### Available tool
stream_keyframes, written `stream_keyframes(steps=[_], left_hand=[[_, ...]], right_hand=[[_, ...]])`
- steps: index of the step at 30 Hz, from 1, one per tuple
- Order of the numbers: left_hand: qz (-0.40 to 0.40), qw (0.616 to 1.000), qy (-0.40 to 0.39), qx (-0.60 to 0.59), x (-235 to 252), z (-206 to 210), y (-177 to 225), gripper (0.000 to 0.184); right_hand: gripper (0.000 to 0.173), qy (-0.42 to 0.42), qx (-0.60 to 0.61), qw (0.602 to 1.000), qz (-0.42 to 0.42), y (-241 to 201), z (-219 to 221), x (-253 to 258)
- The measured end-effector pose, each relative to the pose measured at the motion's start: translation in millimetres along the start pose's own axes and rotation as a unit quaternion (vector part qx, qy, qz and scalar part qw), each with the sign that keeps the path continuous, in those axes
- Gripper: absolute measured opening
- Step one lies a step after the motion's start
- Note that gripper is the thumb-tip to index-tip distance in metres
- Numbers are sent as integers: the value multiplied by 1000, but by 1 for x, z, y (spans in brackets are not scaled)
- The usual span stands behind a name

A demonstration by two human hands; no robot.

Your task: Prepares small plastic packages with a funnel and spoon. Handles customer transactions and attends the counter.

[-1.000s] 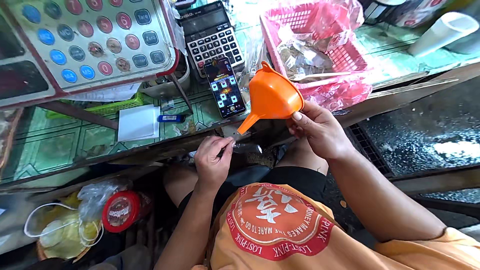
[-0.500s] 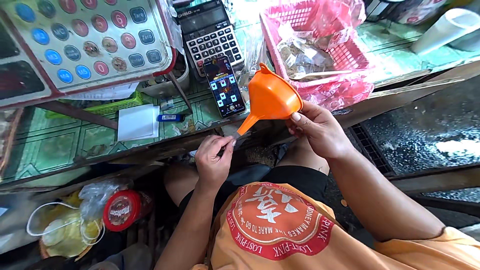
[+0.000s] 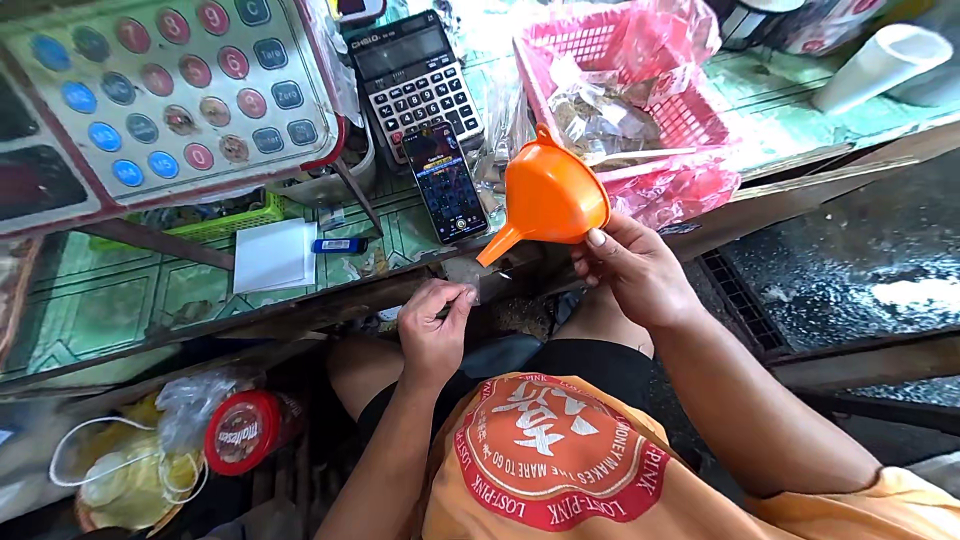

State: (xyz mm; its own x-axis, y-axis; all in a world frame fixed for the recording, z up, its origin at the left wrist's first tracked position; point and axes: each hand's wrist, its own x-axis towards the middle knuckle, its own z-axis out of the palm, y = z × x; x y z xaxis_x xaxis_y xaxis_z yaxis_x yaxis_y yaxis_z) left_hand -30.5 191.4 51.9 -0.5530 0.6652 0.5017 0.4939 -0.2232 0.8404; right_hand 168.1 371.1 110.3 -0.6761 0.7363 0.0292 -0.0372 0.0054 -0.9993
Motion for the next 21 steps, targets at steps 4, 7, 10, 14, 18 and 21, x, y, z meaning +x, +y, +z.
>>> stream_keyframes(steps=[4, 7, 10, 14, 18, 21], left_hand=[[-72, 992, -6, -102, -4, 7, 3, 15], [-75, 989, -7, -124, -3, 8, 5, 9], [-77, 989, -12, -125, -1, 8, 7, 2], [-53, 994, -20, -95, -1, 11, 6, 13], [-30, 997, -3, -68, 0, 12, 4, 2], [-9, 999, 13, -47, 2, 10, 3, 5]], right_hand=[[19, 10, 0, 1000, 4, 5, -4, -5], [19, 21, -6, 1000, 7, 5, -8, -7], [19, 25, -11, 1000, 0, 4, -11, -8], [20, 26, -2, 1000, -7, 3, -11, -6], [21, 28, 0, 1000, -11, 2, -11, -7], [21, 22, 3, 1000, -8, 2, -11, -8]])
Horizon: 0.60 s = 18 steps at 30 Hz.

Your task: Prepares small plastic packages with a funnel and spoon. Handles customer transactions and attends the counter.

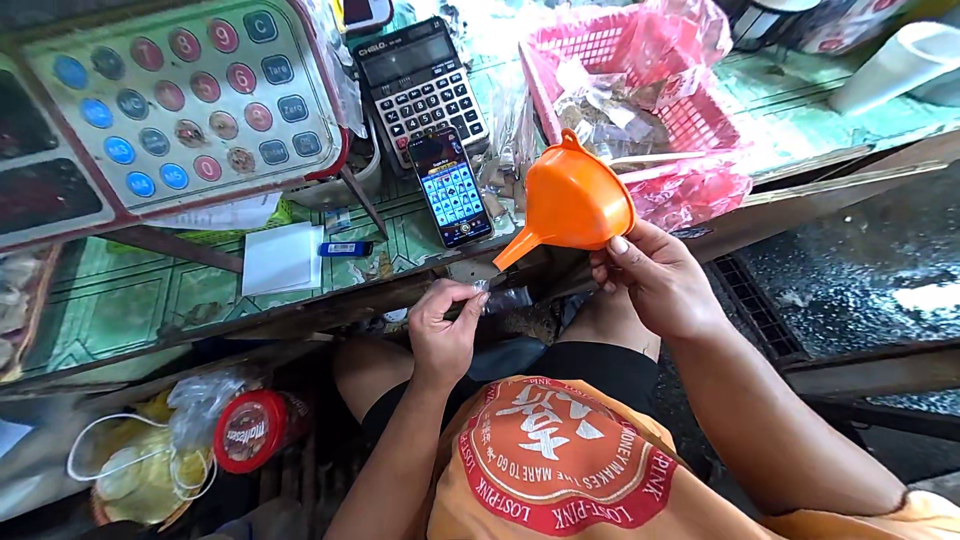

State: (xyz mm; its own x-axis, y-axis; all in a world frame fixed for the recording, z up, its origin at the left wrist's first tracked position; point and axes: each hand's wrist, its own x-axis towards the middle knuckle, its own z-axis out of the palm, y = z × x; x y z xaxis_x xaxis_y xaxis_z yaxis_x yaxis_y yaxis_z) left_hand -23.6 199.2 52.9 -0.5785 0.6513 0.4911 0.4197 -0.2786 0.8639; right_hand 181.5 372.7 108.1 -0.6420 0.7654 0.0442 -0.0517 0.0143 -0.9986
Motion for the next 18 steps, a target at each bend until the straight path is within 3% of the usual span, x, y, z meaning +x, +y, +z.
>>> stream_keyframes(steps=[18], left_hand=[[98, 989, 1, 110, 3, -4, -2, 6]], right_hand=[[18, -43, 10, 999, 19, 1, 7, -2]])
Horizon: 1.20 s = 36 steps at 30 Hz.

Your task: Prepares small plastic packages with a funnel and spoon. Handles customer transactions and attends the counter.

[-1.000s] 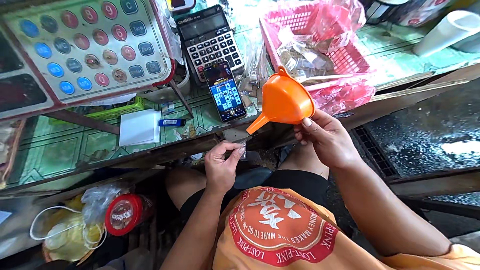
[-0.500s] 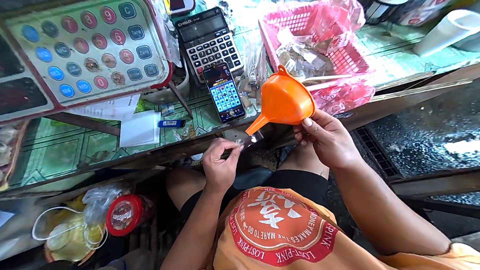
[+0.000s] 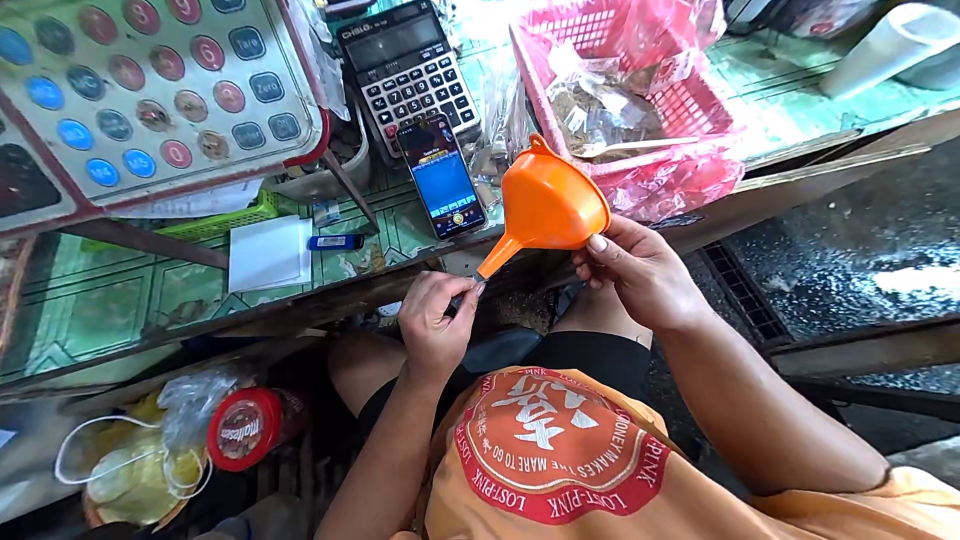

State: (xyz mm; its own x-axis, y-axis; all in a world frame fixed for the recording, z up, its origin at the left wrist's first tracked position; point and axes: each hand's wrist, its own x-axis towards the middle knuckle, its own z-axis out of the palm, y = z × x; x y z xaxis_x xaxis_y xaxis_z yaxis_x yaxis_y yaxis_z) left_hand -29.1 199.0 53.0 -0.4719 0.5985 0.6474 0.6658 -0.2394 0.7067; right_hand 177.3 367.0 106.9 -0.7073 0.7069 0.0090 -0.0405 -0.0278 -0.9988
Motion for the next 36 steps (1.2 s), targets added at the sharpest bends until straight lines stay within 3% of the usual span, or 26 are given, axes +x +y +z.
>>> stream_keyframes(steps=[18, 28, 32, 36], left_hand=[[-1, 1000, -17, 21, 3, 0, 6, 18], [-108, 988, 22, -111, -1, 7, 10, 17], [-226, 942, 38, -246, 1, 10, 11, 19], [-392, 827, 15, -403, 7, 9, 13, 8]], right_hand=[[17, -1, -33, 999, -3, 2, -2, -1], [16, -5, -25, 1000, 1, 3, 6, -1], [15, -10, -45, 999, -10, 6, 10, -2], [14, -16, -102, 994, -38, 5, 7, -3]])
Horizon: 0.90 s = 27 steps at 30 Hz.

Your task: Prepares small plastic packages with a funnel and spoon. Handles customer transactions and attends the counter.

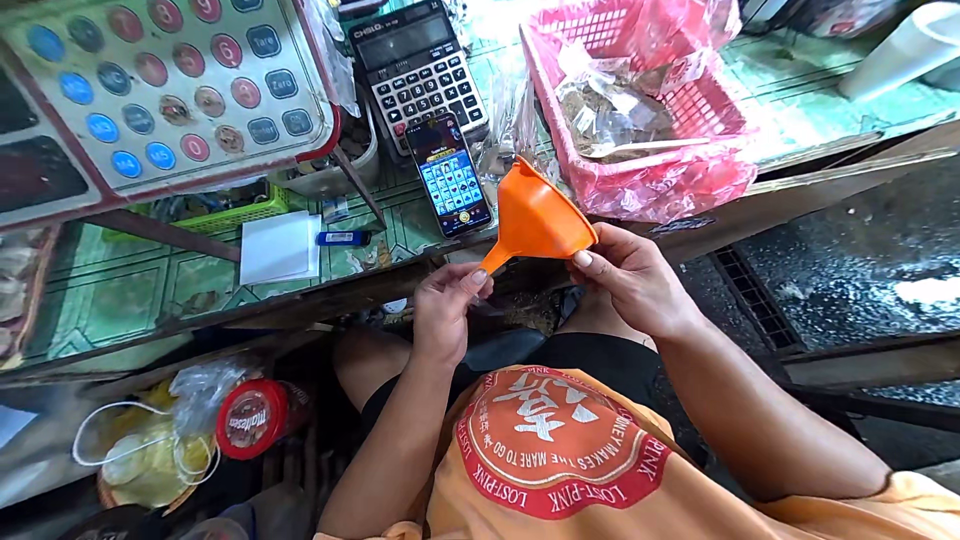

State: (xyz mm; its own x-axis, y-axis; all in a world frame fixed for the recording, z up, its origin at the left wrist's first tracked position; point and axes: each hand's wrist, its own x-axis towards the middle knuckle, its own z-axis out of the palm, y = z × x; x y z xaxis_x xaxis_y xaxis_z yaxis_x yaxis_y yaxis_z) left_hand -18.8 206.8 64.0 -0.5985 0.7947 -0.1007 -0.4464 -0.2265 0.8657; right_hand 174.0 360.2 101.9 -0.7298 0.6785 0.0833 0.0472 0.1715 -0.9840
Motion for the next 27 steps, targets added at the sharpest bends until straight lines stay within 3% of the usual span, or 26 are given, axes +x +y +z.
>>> stream_keyframes(steps=[2, 4, 10, 16, 21, 24, 27], left_hand=[[-87, 995, 4, -49, 1, 0, 1, 9], [-123, 990, 7, -71, 1, -2, 1, 13], [-92, 996, -9, -12, 0, -6, 7, 45], [29, 995, -21, 94, -3, -11, -1, 19], [-41, 989, -97, 103, 3, -22, -12, 17], [-38, 983, -136, 115, -4, -21, -21, 21], [-33, 988, -112, 98, -10, -16, -33, 20]], right_hand=[[15, -9, -20, 1000, -14, 0, -1, 0], [16, -18, -23, 999, -16, 1, -1, 2], [15, -12, -32, 999, -14, 4, -4, 5], [15, -19, -1, 1000, 16, 9, 0, 7], [21, -121, -56, 991, -14, 2, -12, 14], [29, -197, -115, 972, -58, -22, -24, 25], [34, -171, -215, 956, -106, -56, -47, 48]])
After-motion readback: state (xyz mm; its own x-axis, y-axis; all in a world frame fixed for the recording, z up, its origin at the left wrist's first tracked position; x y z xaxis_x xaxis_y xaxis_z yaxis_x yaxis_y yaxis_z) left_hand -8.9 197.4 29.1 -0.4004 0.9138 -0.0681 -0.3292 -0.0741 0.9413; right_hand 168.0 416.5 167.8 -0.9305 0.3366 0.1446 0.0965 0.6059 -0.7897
